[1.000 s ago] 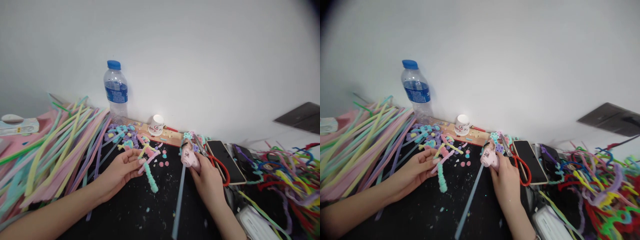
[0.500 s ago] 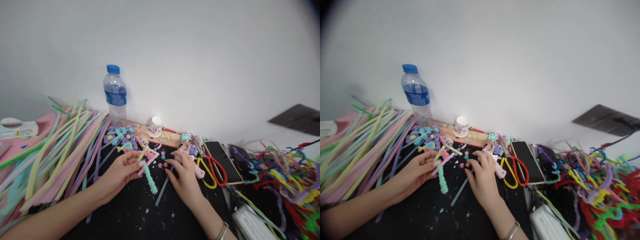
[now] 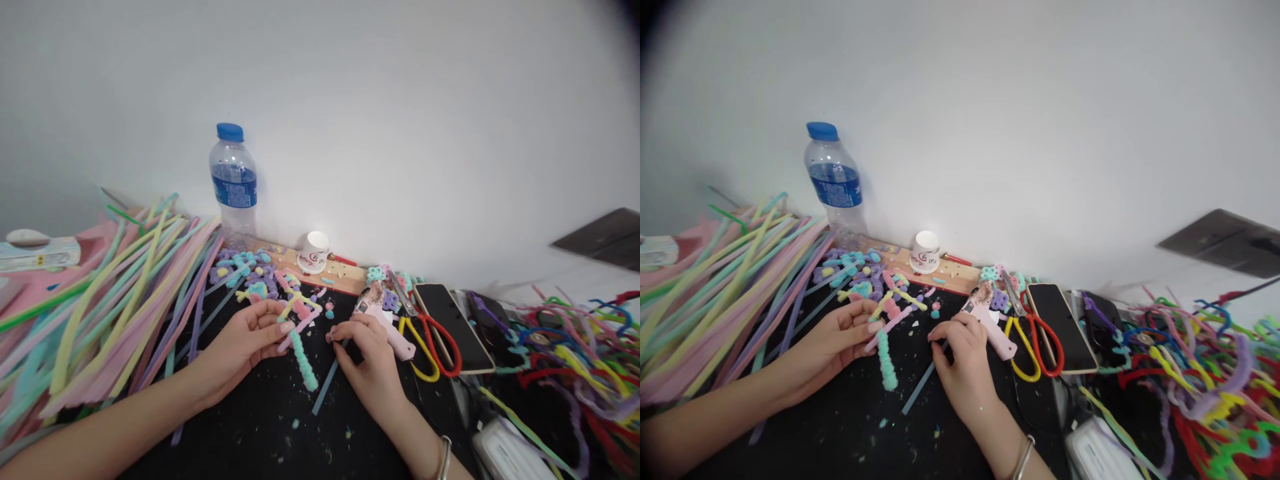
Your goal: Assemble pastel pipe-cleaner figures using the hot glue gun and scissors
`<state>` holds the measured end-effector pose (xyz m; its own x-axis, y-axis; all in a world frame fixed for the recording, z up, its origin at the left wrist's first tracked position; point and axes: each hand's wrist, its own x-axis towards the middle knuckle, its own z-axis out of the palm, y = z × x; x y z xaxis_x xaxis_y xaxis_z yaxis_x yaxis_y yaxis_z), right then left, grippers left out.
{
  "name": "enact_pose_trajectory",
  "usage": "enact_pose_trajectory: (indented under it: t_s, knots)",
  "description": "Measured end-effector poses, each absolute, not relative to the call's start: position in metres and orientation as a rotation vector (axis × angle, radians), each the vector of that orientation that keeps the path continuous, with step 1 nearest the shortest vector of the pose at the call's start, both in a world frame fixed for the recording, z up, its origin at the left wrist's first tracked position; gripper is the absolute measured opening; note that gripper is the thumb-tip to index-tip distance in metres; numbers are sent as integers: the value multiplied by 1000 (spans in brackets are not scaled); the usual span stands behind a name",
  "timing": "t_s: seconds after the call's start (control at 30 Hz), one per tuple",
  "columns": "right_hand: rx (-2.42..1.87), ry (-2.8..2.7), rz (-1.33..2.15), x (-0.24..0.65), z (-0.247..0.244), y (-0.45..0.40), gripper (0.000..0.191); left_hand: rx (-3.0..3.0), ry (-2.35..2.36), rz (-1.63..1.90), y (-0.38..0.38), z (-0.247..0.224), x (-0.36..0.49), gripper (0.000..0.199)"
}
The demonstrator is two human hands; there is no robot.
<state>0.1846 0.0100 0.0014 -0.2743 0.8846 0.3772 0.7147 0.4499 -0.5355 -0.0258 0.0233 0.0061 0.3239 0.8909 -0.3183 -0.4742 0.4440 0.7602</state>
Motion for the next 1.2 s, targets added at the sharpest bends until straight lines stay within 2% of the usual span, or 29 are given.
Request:
enact_pose_trajectory:
  t_s: [0.3, 0.5, 0.8, 1.03, 1.2]
  knots:
    - [-1353, -2071, 285, 187, -2, 9, 26, 594, 824, 977, 23, 7, -25, 18]
    - [-1436, -2093, 157, 189, -4, 11, 13, 613, 825, 979, 24, 6, -25, 17]
    - [-1527, -2044, 123, 188, -3, 10, 9, 628, 827, 968, 23, 6, -26, 19]
    - [-1373, -2010, 254, 186, -3, 11, 12, 640, 818, 961, 24, 5, -25, 19]
    - [-1257, -1887, 520, 182, 1, 6, 15, 656, 827, 949, 24, 3, -25, 20]
